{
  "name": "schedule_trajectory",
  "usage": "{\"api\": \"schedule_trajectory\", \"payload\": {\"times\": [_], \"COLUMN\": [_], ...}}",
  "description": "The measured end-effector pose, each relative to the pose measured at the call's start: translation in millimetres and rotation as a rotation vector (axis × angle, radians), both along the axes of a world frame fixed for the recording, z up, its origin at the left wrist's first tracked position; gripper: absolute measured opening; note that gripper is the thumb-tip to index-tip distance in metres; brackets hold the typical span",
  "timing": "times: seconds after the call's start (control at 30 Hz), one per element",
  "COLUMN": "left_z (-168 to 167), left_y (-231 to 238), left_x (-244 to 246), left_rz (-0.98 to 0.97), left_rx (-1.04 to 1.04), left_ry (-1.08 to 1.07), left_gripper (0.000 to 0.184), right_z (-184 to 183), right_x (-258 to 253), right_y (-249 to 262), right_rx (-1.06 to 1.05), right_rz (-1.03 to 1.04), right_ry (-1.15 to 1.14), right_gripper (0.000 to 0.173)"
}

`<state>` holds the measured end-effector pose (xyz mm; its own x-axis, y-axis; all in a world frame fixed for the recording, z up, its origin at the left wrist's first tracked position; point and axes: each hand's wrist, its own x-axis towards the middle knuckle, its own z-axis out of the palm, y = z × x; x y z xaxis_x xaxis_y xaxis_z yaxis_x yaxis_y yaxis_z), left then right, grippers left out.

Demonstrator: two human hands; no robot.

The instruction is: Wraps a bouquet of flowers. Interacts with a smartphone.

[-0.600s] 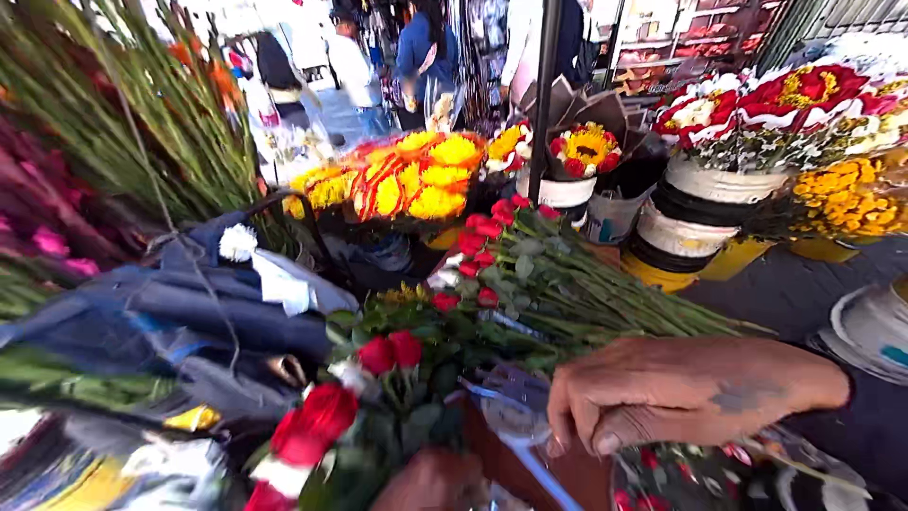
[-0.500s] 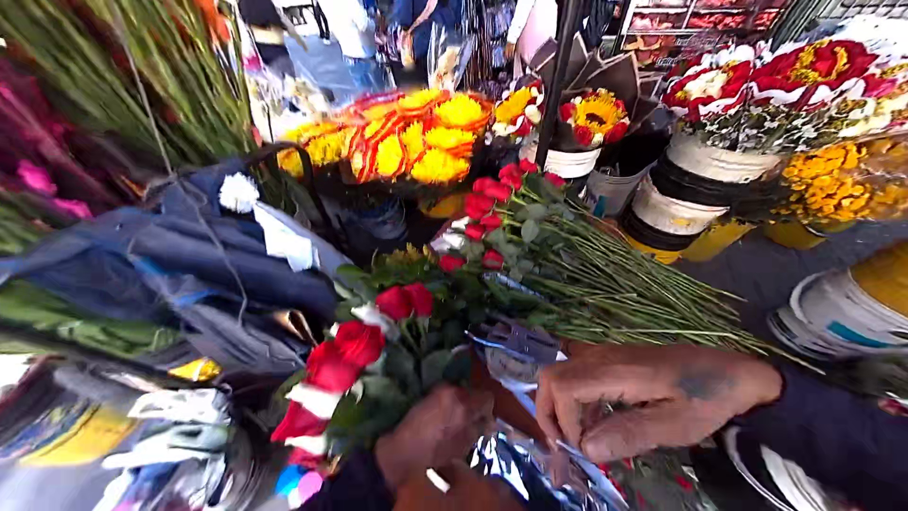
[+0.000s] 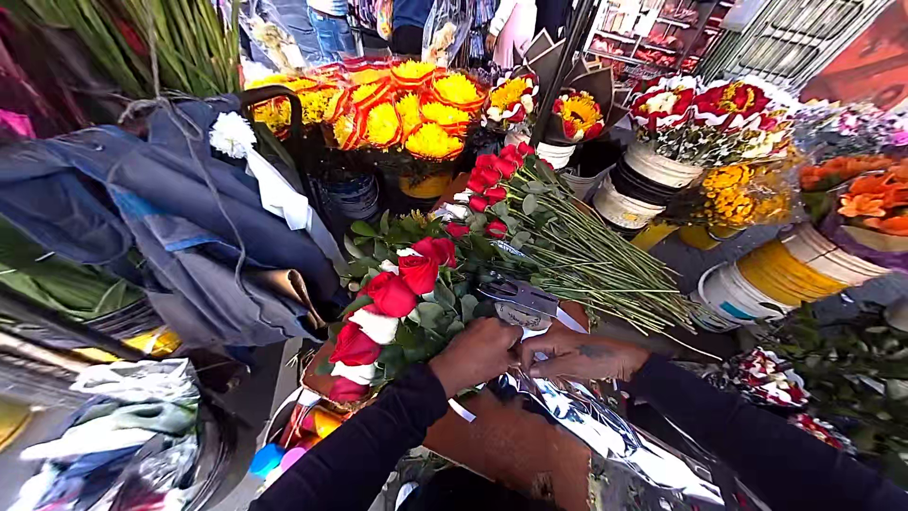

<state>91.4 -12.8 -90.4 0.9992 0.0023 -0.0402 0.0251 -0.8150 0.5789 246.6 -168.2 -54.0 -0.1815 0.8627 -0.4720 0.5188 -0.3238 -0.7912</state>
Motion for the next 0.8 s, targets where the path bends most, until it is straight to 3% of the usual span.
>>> {"api": "schedule_trajectory", "payload": {"times": [0.2,0.4,0.5,0.67,0.8], "left_z": [3,6,4,-1,-2], "left_y": [1,1,1,4,4], "left_x": [2,0,0,0,3], "left_rz": [-0.015,-0.025,-0.028,-0.024,-0.022], "left_rx": [0.008,0.03,0.042,0.018,0.032], "left_ry": [0.069,0.097,0.09,0.0,0.009], "left_gripper": [0.026,0.025,0.027,0.021,0.013], "right_z": [-1,6,13,37,1], "right_x": [15,22,16,-36,-15], "right_y": [-1,-1,-4,6,13], "right_rx": [-0.1,-0.071,-0.046,0.055,-0.017], "right_rz": [-0.097,-0.107,-0.066,0.257,0.111], "right_ry": [-0.048,-0.13,-0.026,0.342,0.232], "right_gripper": [0.02,0.017,0.019,0.027,0.021]}}
